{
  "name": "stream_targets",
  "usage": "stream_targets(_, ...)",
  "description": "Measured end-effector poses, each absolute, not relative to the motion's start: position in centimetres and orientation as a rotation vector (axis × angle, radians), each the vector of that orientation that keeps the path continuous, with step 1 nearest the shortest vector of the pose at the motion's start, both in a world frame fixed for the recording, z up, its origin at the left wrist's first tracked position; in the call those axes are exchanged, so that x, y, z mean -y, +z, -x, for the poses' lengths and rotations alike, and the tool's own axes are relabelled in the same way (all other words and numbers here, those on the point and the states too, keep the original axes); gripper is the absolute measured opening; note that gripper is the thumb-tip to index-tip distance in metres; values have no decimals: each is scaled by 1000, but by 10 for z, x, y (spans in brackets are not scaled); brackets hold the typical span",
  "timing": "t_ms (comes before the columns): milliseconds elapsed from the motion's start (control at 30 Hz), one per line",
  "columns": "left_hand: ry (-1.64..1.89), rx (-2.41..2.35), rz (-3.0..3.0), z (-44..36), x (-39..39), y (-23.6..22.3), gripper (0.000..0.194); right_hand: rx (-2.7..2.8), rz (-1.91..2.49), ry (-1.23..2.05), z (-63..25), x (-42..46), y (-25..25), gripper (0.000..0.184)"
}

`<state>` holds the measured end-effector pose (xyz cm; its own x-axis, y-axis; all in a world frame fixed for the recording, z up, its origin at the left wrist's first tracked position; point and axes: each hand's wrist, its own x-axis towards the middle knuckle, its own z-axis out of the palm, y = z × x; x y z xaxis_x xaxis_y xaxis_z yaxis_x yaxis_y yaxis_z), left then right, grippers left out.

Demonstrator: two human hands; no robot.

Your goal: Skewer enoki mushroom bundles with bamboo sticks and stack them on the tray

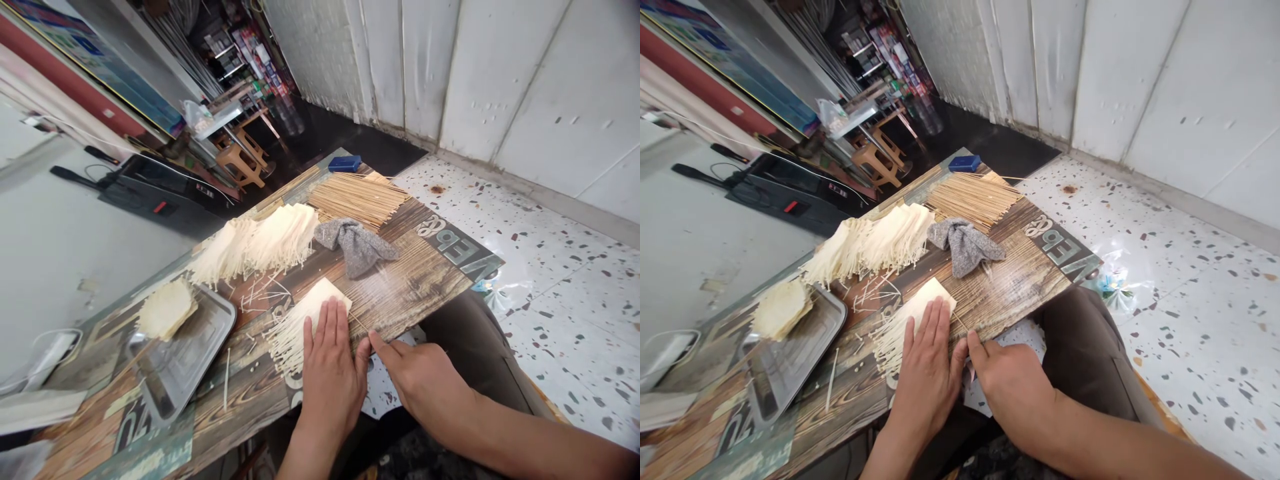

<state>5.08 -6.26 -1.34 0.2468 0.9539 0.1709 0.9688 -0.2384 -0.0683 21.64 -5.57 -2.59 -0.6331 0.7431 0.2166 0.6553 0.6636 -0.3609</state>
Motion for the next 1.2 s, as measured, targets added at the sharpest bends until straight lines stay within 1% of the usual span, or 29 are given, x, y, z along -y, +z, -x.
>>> stream_targets(267, -123, 1814, 2353, -51, 63, -13, 56, 2557, 1146, 447, -213, 51, -22, 46)
stream_targets(500, -119, 1796, 2307, -47, 63, -1, 71, 2471, 1185, 505, -220, 52, -19, 44)
stream_targets(633, -76, 1863, 2221, -36, 50, 0, 70, 2416, 1146, 462, -228, 61, -23, 45)
stream_targets(800, -48, 1891, 2288, -31, 40, -10, 68, 2462, 1059, 390, -234, 68, -33, 54)
stream_targets(1000, -56, 1888, 2308, -34, 40, -13, 71, 2478, 1055, 355, -231, 65, -30, 50)
stream_targets(1200, -58, 1871, 2313, -33, 39, -13, 72, 2518, 1042, 352, -228, 64, -26, 53)
